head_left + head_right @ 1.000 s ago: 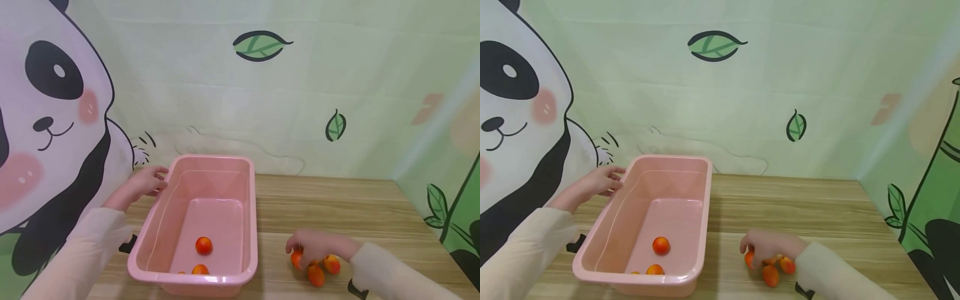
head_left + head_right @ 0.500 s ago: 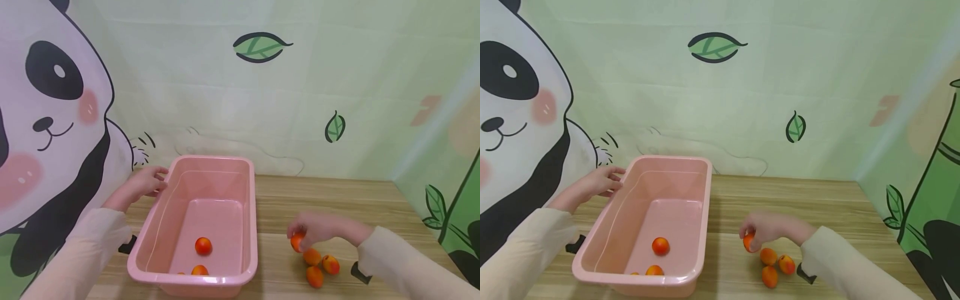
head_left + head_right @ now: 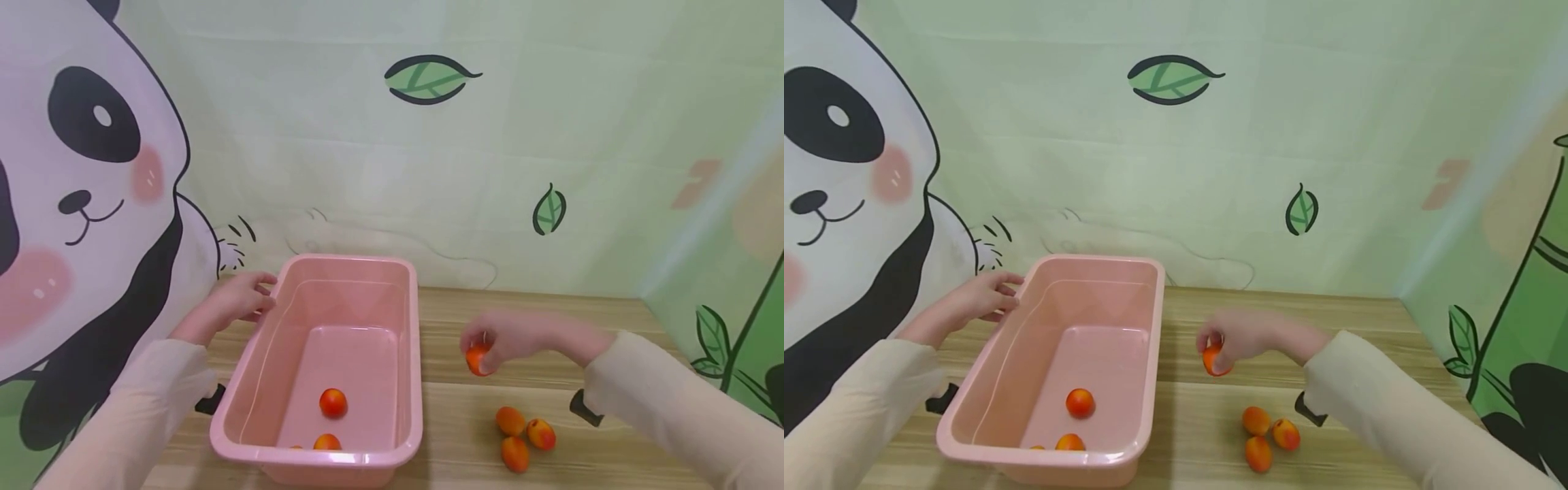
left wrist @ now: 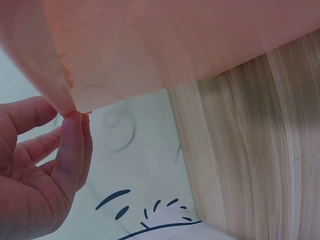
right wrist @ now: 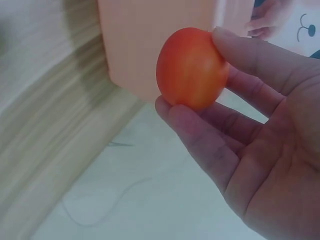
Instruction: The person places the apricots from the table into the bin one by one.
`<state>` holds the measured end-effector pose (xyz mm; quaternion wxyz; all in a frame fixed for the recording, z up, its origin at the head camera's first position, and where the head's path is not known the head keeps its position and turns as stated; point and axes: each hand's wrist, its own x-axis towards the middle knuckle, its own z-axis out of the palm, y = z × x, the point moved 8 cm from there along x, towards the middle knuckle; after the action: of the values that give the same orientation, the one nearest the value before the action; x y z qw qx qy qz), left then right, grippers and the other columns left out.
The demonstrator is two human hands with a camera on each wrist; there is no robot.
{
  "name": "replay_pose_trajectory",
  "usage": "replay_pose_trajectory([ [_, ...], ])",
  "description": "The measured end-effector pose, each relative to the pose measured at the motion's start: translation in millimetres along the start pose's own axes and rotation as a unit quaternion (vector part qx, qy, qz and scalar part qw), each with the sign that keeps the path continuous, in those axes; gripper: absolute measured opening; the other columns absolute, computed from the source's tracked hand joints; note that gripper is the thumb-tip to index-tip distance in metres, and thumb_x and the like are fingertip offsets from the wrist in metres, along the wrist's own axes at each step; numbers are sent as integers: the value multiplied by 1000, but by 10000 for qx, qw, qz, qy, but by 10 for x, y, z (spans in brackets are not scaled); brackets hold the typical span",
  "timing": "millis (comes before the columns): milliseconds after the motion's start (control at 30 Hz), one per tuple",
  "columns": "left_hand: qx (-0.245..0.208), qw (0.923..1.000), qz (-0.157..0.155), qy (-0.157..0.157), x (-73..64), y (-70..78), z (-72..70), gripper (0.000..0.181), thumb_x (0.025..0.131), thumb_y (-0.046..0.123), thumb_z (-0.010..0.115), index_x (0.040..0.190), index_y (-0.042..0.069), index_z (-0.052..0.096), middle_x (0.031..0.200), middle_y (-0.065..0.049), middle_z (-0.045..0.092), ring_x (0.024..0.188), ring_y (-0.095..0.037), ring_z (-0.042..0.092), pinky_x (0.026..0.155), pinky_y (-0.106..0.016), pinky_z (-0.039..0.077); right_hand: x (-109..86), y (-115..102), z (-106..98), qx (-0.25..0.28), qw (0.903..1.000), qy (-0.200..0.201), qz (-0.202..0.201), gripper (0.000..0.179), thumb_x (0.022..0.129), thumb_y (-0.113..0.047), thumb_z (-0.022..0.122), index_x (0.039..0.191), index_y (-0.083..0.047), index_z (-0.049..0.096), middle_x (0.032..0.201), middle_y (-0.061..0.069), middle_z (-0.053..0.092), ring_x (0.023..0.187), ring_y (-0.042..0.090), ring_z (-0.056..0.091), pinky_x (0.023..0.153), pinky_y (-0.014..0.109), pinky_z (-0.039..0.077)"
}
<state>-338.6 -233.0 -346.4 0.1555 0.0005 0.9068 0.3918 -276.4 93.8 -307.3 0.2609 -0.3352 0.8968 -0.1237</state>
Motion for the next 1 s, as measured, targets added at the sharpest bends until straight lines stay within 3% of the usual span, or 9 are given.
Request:
replay_pose_trajectory([
  [267, 14, 10000, -48, -1, 3, -17, -11, 51, 88, 9, 46, 133, -5, 28, 124, -29, 43, 100, -31, 56, 83, -39, 50, 132, -274, -230, -330, 9988, 13, -370, 15, 75, -9, 65, 89, -13, 64, 74, -6, 58, 71, 12, 50, 63, 22, 46],
  [533, -68, 10000, -2, -32, 13, -13, -3, 51, 87, 8, 47, 133, -7, 28, 124, -29, 44, 97, -29, 57, 82, -38, 51, 282, -528, -362, -483, 9984, 67, -297, 18, 77, -12, 64, 95, -16, 64, 82, -6, 60, 78, 14, 52, 68, 23, 48],
  [900, -83, 10000, -12, -38, 24, -23, -5, 51, 87, 7, 47, 132, -7, 28, 123, -29, 44, 97, -28, 57, 81, -37, 51, 550, -857, -440, -509, 9967, 13, -625, 20, 79, -8, 60, 99, -12, 63, 89, -2, 58, 84, 16, 50, 70, 22, 46],
  [1000, -86, 10000, -7, -34, 21, -23, -7, 51, 87, 8, 47, 132, -7, 29, 123, -29, 44, 96, -28, 57, 81, -37, 51, 651, -919, -446, -460, 9974, 8, -555, 22, 79, -9, 61, 102, -13, 62, 93, -2, 58, 87, 15, 51, 71, 22, 48],
])
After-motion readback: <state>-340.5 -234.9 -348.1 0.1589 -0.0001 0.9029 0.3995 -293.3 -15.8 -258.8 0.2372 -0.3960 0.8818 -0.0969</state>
